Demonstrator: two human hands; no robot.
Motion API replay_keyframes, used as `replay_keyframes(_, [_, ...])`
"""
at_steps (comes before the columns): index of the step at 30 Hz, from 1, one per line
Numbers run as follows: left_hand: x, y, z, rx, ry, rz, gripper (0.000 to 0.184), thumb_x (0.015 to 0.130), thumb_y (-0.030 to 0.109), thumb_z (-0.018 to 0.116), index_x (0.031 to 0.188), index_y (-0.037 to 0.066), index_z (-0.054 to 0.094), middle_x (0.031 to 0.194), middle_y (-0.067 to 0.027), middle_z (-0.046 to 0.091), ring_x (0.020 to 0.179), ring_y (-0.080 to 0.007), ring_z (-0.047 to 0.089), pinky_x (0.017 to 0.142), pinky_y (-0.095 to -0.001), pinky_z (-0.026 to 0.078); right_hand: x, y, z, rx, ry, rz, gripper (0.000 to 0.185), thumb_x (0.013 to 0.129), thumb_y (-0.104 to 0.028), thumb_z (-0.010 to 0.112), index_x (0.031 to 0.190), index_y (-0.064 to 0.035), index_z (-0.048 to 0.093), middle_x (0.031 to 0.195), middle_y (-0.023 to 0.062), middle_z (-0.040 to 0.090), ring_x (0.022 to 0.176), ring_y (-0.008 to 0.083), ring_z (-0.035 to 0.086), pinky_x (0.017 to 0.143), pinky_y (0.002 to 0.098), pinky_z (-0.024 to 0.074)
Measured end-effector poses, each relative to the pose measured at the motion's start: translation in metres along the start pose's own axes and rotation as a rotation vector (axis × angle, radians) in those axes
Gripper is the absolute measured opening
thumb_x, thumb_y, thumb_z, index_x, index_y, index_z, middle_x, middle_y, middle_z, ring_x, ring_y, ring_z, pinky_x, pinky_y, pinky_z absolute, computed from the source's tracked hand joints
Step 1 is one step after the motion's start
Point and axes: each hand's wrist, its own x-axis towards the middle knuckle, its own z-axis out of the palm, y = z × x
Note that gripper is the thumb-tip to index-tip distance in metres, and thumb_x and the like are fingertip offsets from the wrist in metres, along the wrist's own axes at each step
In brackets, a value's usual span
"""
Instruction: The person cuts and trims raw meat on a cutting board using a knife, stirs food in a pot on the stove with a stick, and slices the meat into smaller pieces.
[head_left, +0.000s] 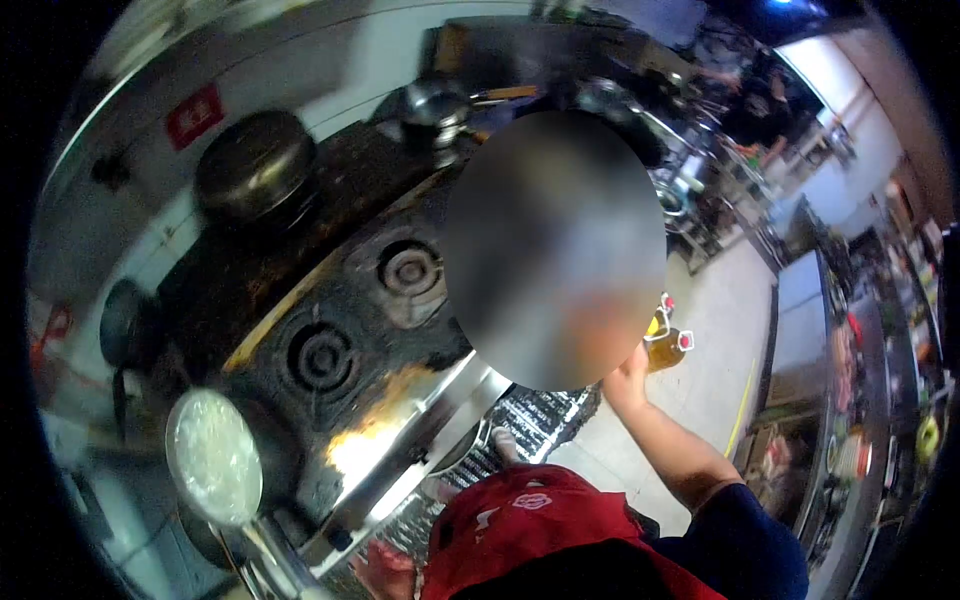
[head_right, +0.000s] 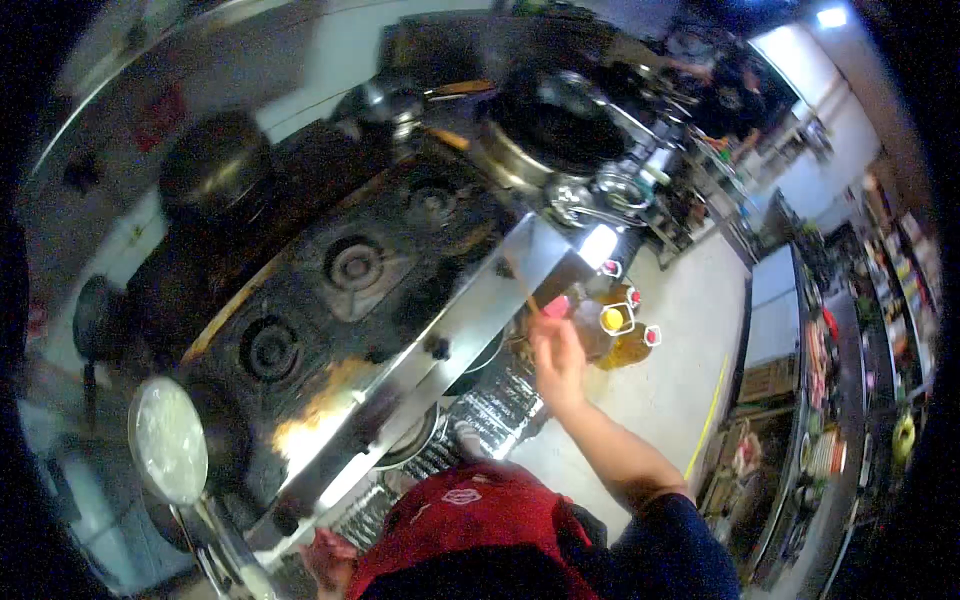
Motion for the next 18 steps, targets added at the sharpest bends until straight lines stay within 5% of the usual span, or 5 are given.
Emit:
replay_keyframes(2, [0.02,-0.012,-0.002,-0.145,-0.056,0.044,0.066,0.092,0.072,0.038,0.109,0.012,0.062,0.086,-0.0047,0.064,0.068,-0.0225,0.057,0.063,-0.0359,0.047,0.035,0.046,-0.03,0.002,0.138,0.008,0.018,0.095,-0.01,0.056,0.11,0.0008,0.059,0.099,0.0085,0.064,0.096,0.0158,0.058,0.087,0.0303,0.0466])
replay_keyframes(4, [0.015,-0.001,0.074,-0.418,0.845,-0.16,0.064,0.103,0.056,0.025,0.097,0.009,0.067,0.073,-0.0051,0.064,0.064,-0.026,0.058,0.09,-0.0472,0.049,0.072,0.079,-0.063,-0.118,0.186,0.14,0.023,0.098,-0.015,0.051,0.113,0.0006,0.061,0.101,0.0095,0.065,0.094,0.0174,0.059,0.086,0.0307,0.0473])
replay_keyframes(8, [0.028,-0.065,0.015,0.317,0.508,0.19,0.077,0.102,0.062,0.017,0.087,0.006,0.068,0.068,-0.0049,0.058,0.058,-0.0235,0.051,0.095,-0.0432,0.044,0.136,0.178,-0.086,-0.242,0.217,0.132,0.024,0.096,-0.017,0.054,0.114,-0.0025,0.062,0.099,0.0158,0.068,0.09,0.0273,0.065,0.084,0.0382,0.0496])
replay_keyframes(14, [0.051,-0.08,0.241,-0.319,1.16,0.204,0.059,0.101,0.057,0.032,0.06,0.019,0.047,0.043,0.0046,0.023,0.042,-0.012,0.025,0.049,-0.0377,0.037,0.223,0.289,-0.081,-0.642,0.143,-0.098,0.02,0.09,-0.016,0.062,0.108,-0.0086,0.062,0.091,0.0158,0.067,0.084,0.0346,0.065,0.074,0.0463,0.0488])
replay_keyframes(18, [0.041,-0.112,0.302,-0.36,0.874,0.281,0.046,0.102,0.049,0.039,0.078,0.015,0.059,0.051,0.0018,0.031,0.042,-0.0102,0.023,0.04,-0.0277,0.024,0.256,0.338,-0.073,-0.721,0.029,-0.004,0.025,0.087,-0.023,0.066,0.109,-0.0107,0.062,0.094,0.0137,0.067,0.089,0.0336,0.064,0.078,0.0482,0.0476])
